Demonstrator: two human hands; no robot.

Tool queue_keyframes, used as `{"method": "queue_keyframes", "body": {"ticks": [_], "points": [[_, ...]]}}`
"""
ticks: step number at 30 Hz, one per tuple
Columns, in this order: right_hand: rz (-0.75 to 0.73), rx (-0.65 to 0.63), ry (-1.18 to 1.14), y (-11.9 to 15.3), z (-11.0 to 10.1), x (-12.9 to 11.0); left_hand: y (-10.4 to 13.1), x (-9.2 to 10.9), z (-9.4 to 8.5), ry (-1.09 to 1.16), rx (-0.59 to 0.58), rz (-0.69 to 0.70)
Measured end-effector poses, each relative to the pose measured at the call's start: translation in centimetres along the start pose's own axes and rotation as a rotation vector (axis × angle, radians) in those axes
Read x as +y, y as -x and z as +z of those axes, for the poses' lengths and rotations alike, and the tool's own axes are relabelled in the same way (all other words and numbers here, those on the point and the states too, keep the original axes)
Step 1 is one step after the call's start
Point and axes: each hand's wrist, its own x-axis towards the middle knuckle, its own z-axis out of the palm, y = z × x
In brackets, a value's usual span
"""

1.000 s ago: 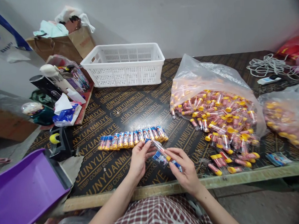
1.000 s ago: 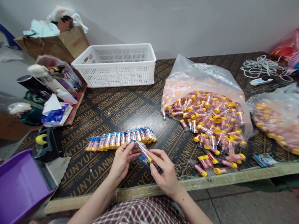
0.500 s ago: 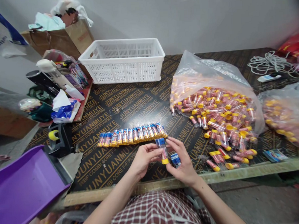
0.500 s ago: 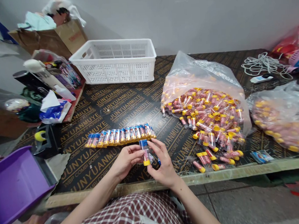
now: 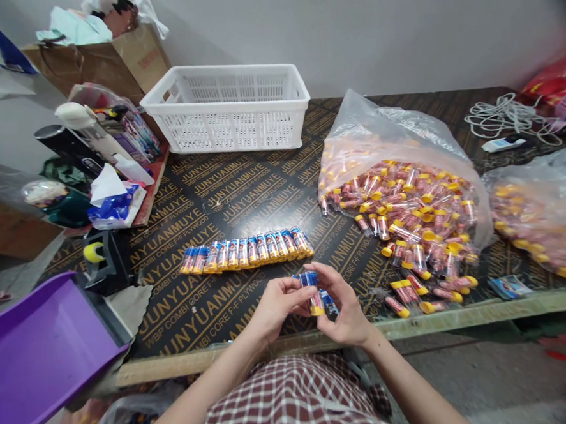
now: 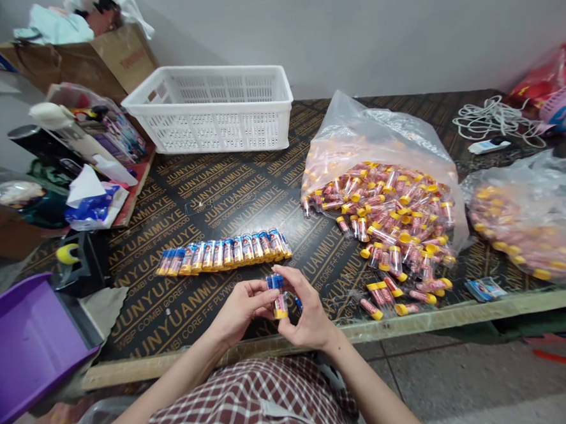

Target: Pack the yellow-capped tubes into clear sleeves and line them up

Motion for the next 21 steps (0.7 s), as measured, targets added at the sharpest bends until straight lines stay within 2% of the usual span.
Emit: {"method": "queue_keyframes", "body": {"ticks": [9, 12, 14, 16, 17, 19, 20, 21], "points": [[-0.01, -0.011, -0.012, -0.5, 0.3, -0.6, 0.2, -0.1, 0.3, 0.009, -0.012, 0.01], [0.014, -0.034, 0.108, -0.8, -0.9, -1.0, -0.1, 0.9, -1.1, -0.053, 0.052, 0.072], [0.079, 0.014, 0.3, -0.1, -3.5, 0.0, -0.3, 2.4, -3.5, -0.178, 0.185, 0.193], [0.19, 0.08, 0.548, 1.6, -7.2, 2.5, -0.2, 4.4, -7.0, -0.346, 0.404, 0.341], [0.247, 0.067, 0.637, 2.7, -9.3, 4.3, 0.0, 5.4, -9.0, -0.426, 0.541, 0.405], [0.372, 0.008, 0.728, 5.4, -13.0, 8.1, 0.4, 7.1, -12.9, -0.574, 0.768, 0.446], [0.44, -0.03, 0.749, 6.7, -14.4, 9.8, 0.6, 7.7, -14.5, -0.656, 0.848, 0.438], [0.489, -0.016, 0.761, 7.8, -15.4, 11.0, 0.7, 8.1, -16.0, -0.745, 0.898, 0.411]]}}
